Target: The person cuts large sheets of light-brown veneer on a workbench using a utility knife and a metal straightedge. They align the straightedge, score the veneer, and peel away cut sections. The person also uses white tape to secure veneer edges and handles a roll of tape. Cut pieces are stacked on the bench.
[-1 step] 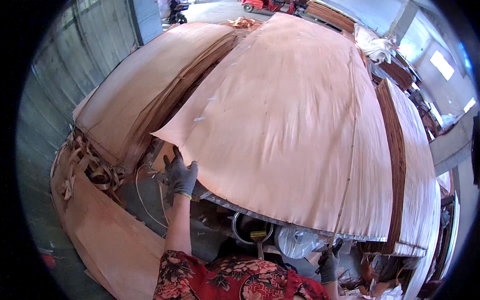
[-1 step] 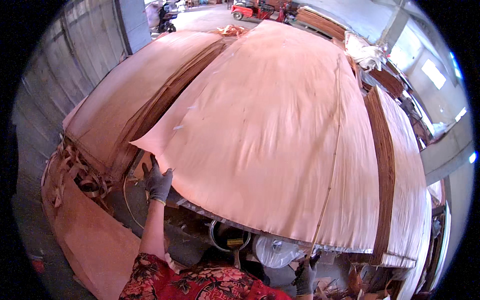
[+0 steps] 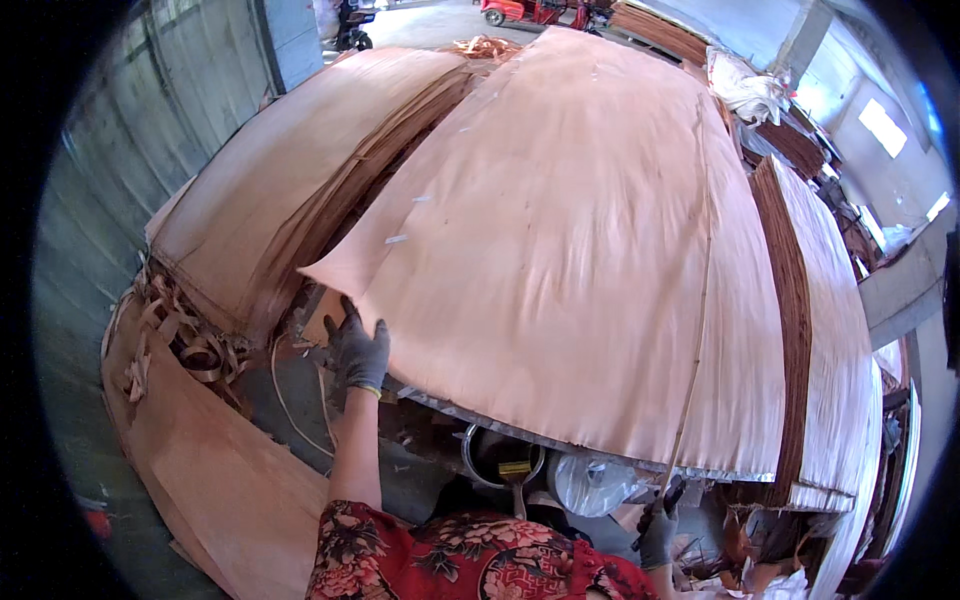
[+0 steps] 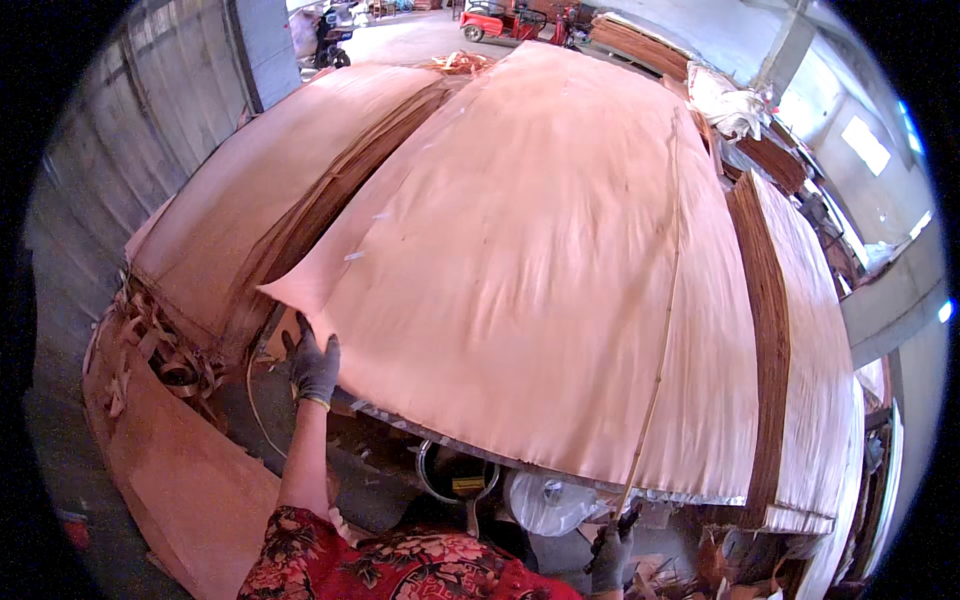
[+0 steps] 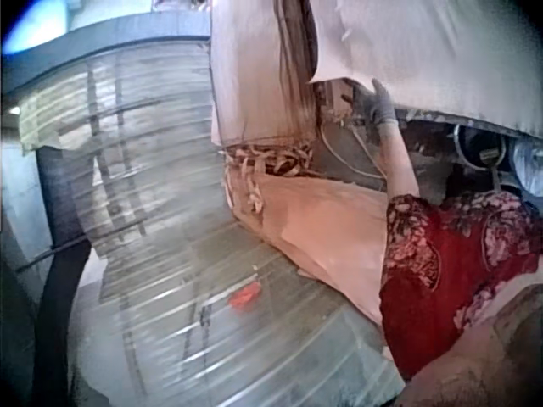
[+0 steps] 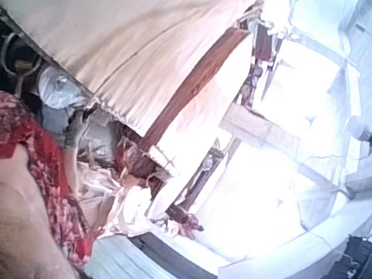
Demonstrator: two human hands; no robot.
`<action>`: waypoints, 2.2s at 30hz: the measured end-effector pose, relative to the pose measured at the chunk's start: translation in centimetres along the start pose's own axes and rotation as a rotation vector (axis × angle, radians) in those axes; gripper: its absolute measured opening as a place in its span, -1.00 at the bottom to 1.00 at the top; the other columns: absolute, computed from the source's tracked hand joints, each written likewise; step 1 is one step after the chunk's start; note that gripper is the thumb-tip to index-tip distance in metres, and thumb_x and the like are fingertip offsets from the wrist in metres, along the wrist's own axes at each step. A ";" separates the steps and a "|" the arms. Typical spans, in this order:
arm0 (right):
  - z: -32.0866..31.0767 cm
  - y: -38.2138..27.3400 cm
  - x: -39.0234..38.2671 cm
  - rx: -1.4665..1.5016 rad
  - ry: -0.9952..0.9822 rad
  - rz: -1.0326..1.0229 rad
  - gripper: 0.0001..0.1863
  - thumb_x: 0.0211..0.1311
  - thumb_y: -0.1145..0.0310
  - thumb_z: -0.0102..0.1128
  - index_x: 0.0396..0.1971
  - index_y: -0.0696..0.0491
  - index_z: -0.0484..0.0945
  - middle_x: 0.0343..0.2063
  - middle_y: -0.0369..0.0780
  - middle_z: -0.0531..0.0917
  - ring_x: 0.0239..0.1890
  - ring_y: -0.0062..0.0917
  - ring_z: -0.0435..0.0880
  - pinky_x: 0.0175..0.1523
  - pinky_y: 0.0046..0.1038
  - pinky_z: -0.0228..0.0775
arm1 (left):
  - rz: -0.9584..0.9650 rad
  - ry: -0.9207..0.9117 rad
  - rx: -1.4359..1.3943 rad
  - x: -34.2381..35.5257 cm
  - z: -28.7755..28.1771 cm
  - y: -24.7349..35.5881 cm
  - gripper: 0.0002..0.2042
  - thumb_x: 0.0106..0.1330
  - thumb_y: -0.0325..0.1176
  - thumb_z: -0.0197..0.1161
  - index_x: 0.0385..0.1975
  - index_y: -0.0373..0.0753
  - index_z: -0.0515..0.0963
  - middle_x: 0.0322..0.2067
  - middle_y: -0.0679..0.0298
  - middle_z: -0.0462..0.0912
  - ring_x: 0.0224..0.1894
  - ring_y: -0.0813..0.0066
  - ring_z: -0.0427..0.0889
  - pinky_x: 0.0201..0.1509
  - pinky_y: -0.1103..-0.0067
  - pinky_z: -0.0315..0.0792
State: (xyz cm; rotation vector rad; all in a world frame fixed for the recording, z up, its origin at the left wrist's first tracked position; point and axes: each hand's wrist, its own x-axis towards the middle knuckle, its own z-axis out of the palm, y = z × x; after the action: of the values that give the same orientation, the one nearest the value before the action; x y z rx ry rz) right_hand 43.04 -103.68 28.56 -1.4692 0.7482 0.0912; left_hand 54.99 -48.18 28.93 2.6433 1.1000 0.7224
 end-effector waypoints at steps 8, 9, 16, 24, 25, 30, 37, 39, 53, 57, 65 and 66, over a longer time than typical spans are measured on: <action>-6.2 10.6 2.5 -0.203 0.212 -0.399 -0.83 0.19 0.40 0.09 -0.26 0.14 0.50 -0.72 -0.43 0.36 -0.70 -0.76 0.29 -0.62 -0.65 0.07 | 0.383 0.274 -0.167 -3.7 2.4 8.4 -0.74 0.30 -0.32 -0.03 -0.21 -0.43 0.41 -0.23 -0.18 0.47 -0.07 -0.06 0.42 0.09 0.24 0.23; -5.8 9.7 2.2 -0.195 0.164 -0.343 -0.85 0.18 0.40 0.09 -0.30 0.13 0.50 -0.72 -0.43 0.36 -0.70 -0.76 0.29 -0.62 -0.65 0.08 | 0.433 0.143 -0.305 -4.8 1.8 12.2 -0.77 0.30 -0.34 -0.02 -0.24 -0.40 0.43 -0.26 -0.15 0.48 -0.11 -0.03 0.43 0.02 0.26 0.28; -3.2 5.7 3.6 -0.098 -0.122 -0.234 -0.91 0.14 0.40 0.05 -0.43 0.10 0.46 -0.71 -0.40 0.40 -0.67 -0.73 0.33 -0.59 -0.58 0.17 | 0.884 -0.166 -0.593 -16.1 4.6 39.0 -0.72 0.30 -0.31 -0.06 -0.07 -0.29 0.38 -0.14 0.01 0.50 -0.03 0.04 0.44 0.02 0.32 0.32; -5.4 1.2 0.5 -0.528 -0.163 -0.422 -0.75 0.11 0.40 0.06 -0.19 0.13 0.49 -0.58 0.00 0.55 -0.55 -0.35 0.59 -0.43 -0.35 0.37 | 1.139 -0.371 -0.458 -32.4 10.3 46.2 -0.57 0.29 -0.24 -0.11 0.17 -0.13 0.26 0.05 0.07 0.43 0.03 -0.01 0.41 0.06 0.20 0.30; -5.4 1.6 0.5 -0.541 -0.161 -0.431 -0.73 0.11 0.40 0.06 -0.17 0.12 0.48 -0.57 0.01 0.55 -0.54 -0.33 0.59 -0.42 -0.35 0.37 | 1.169 -0.460 -0.488 -33.9 9.5 46.1 -0.57 0.29 -0.24 -0.11 0.16 -0.14 0.26 0.04 0.06 0.43 0.03 0.00 0.42 0.06 0.20 0.30; -4.5 0.8 -0.2 -0.482 -0.191 -0.386 -0.70 0.11 0.40 0.07 -0.11 0.11 0.47 -0.59 -0.11 0.56 -0.56 -0.50 0.54 -0.43 -0.40 0.36 | 1.287 -0.825 -0.419 -37.6 5.3 44.0 -0.57 0.30 -0.23 -0.11 0.16 -0.17 0.25 0.03 0.00 0.44 0.06 0.04 0.39 0.09 0.25 0.30; -2.4 1.3 -1.2 -0.529 -0.022 -0.407 -0.43 0.16 0.33 0.07 0.20 0.01 0.20 -0.42 0.03 0.60 -0.40 -0.12 0.62 -0.36 -0.27 0.43 | 1.301 -1.058 -0.877 -29.3 1.9 38.9 -0.51 0.16 -0.17 0.22 0.05 -0.27 0.35 0.18 -0.13 0.21 0.30 0.02 0.07 0.32 0.34 0.07; -3.5 1.7 0.1 -0.601 0.004 -0.582 -0.37 0.15 0.36 0.09 0.24 0.02 0.12 -0.32 0.07 0.57 -0.37 -0.07 0.60 -0.37 -0.24 0.43 | 1.047 -0.824 -1.319 -26.1 1.2 37.2 -0.68 0.08 -0.33 0.34 -0.18 -0.27 0.52 0.22 -0.12 0.13 0.32 0.07 0.06 0.33 0.41 0.04; -8.0 -5.0 5.6 -0.099 -0.191 -0.235 -0.75 0.17 0.28 0.11 -0.34 0.17 0.55 -0.66 -0.44 0.42 -0.57 -0.75 0.36 -0.45 -0.61 0.22 | -0.392 -0.301 -1.210 -23.1 -1.1 11.4 -0.62 0.21 -0.48 0.11 0.05 -0.34 0.35 -0.06 0.21 0.47 -0.07 0.39 0.45 -0.02 0.44 0.39; -16.5 -4.5 9.4 0.089 -0.187 -0.338 -0.73 0.09 0.21 0.13 -0.51 0.15 0.57 -0.67 -0.35 0.50 -0.55 -0.70 0.44 -0.40 -0.51 0.30 | -0.313 -0.442 -1.020 -29.9 -5.0 21.3 -0.57 0.24 -0.28 0.07 0.11 -0.26 0.32 -0.10 0.08 0.52 -0.13 0.32 0.53 -0.03 0.46 0.40; -34.8 -15.4 10.5 0.383 -0.449 0.040 -0.71 0.15 0.13 0.12 -0.31 0.05 0.51 -0.72 -0.40 0.44 -0.79 -0.75 0.26 -0.70 -0.66 0.10 | -0.013 -0.760 -0.911 -49.0 -10.4 44.7 -0.51 0.23 -0.09 0.07 0.12 -0.19 0.32 -0.05 0.02 0.50 -0.09 0.26 0.52 0.04 0.38 0.36; -36.9 -15.6 11.5 0.436 -0.448 0.059 -0.73 0.15 0.13 0.13 -0.35 0.04 0.50 -0.73 -0.40 0.43 -0.79 -0.75 0.26 -0.71 -0.66 0.09 | 0.004 -0.864 -0.919 -51.3 -9.9 46.7 -0.51 0.24 -0.09 0.06 0.11 -0.20 0.32 -0.06 0.02 0.51 -0.10 0.26 0.52 0.03 0.39 0.37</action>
State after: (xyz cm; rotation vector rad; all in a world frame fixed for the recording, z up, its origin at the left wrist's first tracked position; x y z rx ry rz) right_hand 44.90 -143.96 39.03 -0.9622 0.4098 0.2751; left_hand 47.59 -117.58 35.08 1.7983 0.3581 -0.0091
